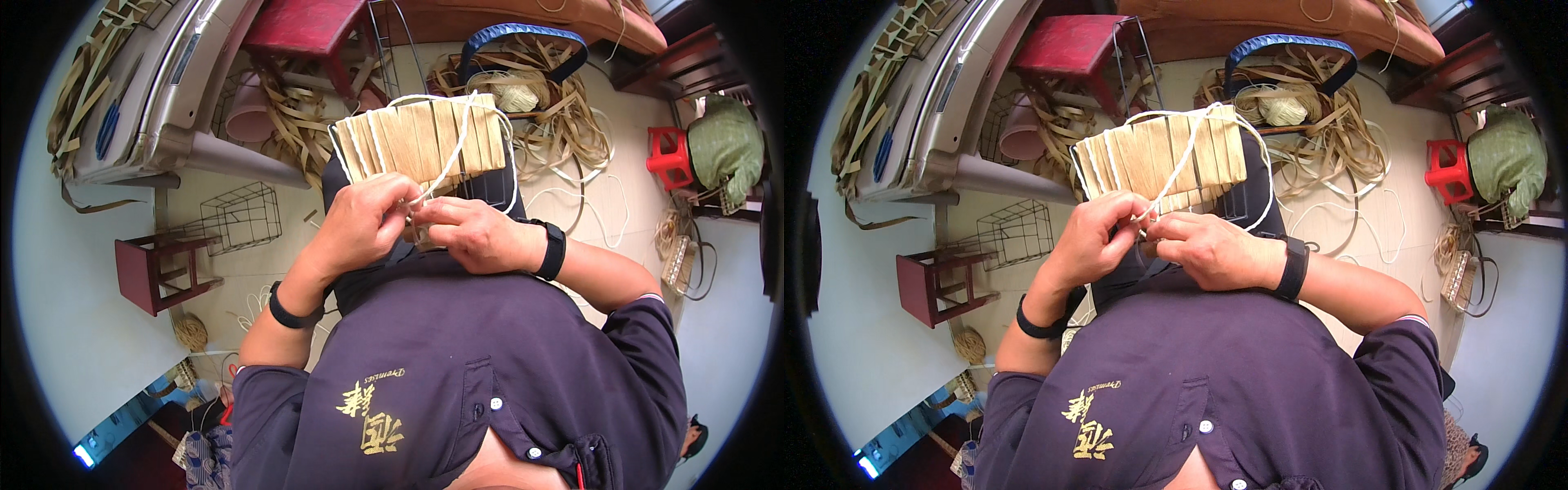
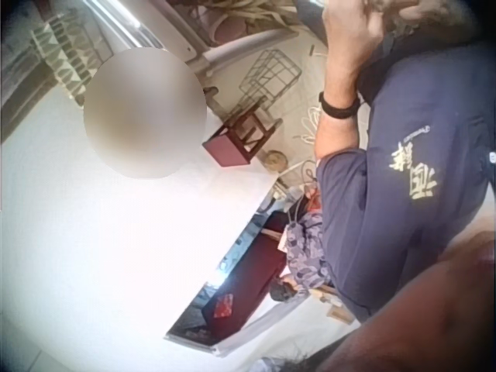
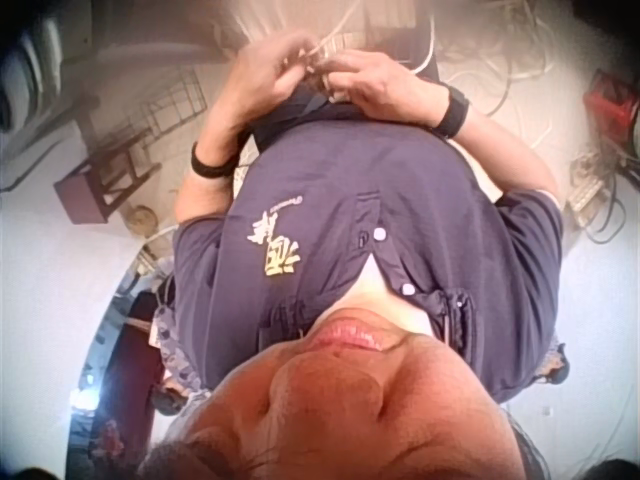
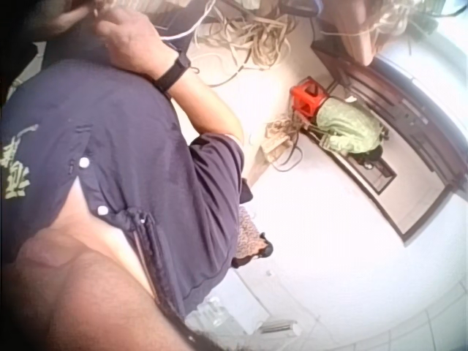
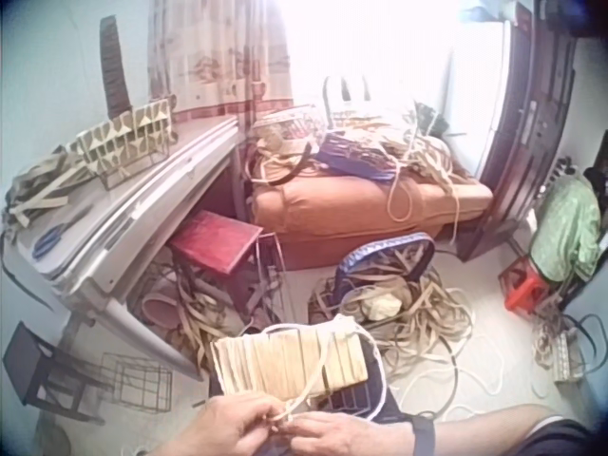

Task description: The person weaves a basket by threading long white strips through a wooden and metal frame by hand.

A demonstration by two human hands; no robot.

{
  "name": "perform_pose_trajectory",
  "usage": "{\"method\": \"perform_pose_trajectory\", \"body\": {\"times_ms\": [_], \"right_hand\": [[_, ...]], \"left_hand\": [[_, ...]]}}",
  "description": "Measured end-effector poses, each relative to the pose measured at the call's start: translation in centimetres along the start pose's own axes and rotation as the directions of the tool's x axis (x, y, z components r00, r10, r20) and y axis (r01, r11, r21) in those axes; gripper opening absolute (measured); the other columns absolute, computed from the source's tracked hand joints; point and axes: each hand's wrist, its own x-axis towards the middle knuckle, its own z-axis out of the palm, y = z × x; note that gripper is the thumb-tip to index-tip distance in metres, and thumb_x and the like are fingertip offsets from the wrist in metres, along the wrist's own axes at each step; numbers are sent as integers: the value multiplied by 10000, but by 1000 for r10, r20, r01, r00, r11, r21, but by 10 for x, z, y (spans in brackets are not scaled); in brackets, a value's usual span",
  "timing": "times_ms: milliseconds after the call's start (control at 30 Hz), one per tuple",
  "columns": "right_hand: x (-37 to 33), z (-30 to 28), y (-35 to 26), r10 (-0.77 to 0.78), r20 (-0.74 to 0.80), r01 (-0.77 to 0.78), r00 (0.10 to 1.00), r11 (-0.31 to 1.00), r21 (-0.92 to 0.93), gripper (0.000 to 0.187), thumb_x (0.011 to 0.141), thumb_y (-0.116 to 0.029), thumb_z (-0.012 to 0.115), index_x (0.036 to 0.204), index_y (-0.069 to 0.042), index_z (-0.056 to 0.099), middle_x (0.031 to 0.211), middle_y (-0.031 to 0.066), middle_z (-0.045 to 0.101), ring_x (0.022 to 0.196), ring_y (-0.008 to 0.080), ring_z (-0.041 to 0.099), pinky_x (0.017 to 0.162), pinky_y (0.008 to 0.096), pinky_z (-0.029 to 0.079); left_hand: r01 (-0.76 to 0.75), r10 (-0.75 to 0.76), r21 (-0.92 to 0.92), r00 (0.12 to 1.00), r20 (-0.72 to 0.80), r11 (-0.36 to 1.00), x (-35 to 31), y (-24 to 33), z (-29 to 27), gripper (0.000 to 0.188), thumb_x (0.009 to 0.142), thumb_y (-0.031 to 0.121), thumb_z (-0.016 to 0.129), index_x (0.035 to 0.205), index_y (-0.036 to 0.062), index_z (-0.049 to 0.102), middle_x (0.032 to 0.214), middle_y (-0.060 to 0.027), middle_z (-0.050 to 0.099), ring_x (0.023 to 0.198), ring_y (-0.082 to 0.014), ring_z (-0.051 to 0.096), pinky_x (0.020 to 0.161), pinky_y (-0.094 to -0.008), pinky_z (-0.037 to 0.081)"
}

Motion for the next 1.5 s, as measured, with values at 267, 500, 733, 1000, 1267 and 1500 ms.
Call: {"method": "perform_pose_trajectory", "body": {"times_ms": [267,500,733,1000,1267,1500], "right_hand": [[16,0,11,-95,72,81,993,980,180,174,613,55,602,755,-12,527,1015,145,608,1040,349,573,898,406,494],[28,-3,12,15,83,-54,996,872,486,173,545,66,510,692,1,445,753,132,499,801,348,510,697,392,449],[34,-11,5,88,35,-91,996,788,609,144,586,79,480,703,0,453,738,106,511,723,296,513,640,367,440],[48,-39,-5,-20,-31,27,999,969,246,180,662,91,599,756,-31,506,768,102,530,702,332,588,589,399,472],[57,-46,5,137,-194,-108,971,982,153,286,732,-117,856,924,-49,655,930,64,689,856,233,691,752,321,549],[65,-37,13,584,-181,-315,792,643,698,225,892,-79,732,984,-43,531,890,61,611,728,164,693,628,285,569]], "left_hand": [[-35,48,-249,998,46,968,-14,-12,-19,290,916,150,500,1082,-38,647,903,-84,689,773,-109,609,710,-251,480],[398,-390,-176,917,79,900,-3,3,-18,182,954,83,569,1068,9,691,749,-46,711,669,-67,636,619,-260,495],[32,-49,320,998,43,947,9,5,-25,177,735,106,723,911,89,728,992,-94,645,875,-274,646,724,-373,509],[-246,242,373,968,57,894,35,-13,-31,128,747,200,724,823,99,700,1498,-142,459,1457,-432,298,1137,-693,164],[-311,284,435,950,127,845,60,-32,-45,280,749,327,730,912,101,716,1417,-176,525,1366,-396,432,1076,-591,318],[-176,161,420,984,72,890,73,-44,-50,504,744,401,747,1160,122,688,1454,-289,461,1232,-434,552,1026,-510,428]]}}
